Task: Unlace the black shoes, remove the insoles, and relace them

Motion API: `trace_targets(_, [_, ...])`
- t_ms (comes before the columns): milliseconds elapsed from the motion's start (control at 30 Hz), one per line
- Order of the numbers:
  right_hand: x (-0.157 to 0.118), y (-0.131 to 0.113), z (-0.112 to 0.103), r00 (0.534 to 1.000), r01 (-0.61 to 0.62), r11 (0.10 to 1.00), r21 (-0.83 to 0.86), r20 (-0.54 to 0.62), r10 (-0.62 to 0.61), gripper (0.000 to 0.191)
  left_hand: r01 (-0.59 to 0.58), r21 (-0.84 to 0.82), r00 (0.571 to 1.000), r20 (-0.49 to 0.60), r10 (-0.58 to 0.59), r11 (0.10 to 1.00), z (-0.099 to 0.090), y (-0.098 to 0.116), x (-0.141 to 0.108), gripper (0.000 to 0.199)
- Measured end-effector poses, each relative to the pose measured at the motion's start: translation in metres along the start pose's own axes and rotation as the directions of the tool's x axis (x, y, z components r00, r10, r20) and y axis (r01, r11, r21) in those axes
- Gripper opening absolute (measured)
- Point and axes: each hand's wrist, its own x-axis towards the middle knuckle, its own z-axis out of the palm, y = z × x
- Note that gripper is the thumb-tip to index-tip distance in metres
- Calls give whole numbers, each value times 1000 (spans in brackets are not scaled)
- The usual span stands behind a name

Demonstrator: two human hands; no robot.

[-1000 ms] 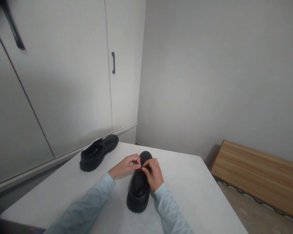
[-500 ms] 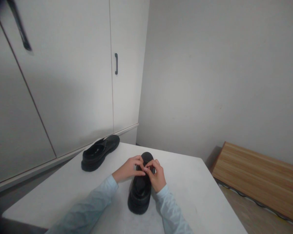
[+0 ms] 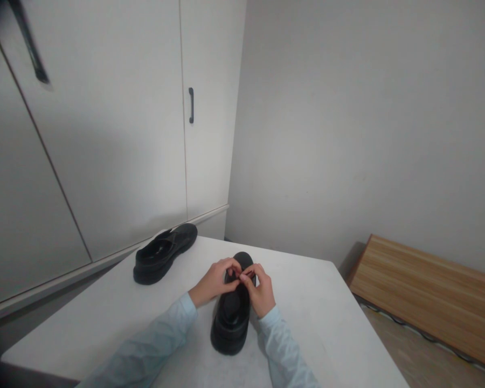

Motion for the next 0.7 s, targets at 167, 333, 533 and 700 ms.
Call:
trace_targets(167, [-1, 4, 0, 1000, 4, 1000, -5, -12, -4, 15, -99, 134, 994, -31, 104, 986, 5, -5, 0, 9])
trace_targets(333, [-1, 5, -1, 1000, -12, 1000, 3, -8, 12, 18, -180, 204, 974, -97, 203, 962, 7, -13, -1, 6])
trace_targets(533, [-1, 8, 0, 999, -48, 997, 54, -23, 49, 19, -192, 209, 975, -67, 210, 959, 2, -12, 1, 4])
trace_targets(700, [-1, 10, 1, 997, -77, 994, 81, -22, 79, 19, -152, 169, 988, 24, 150, 974, -4, -10, 1, 18])
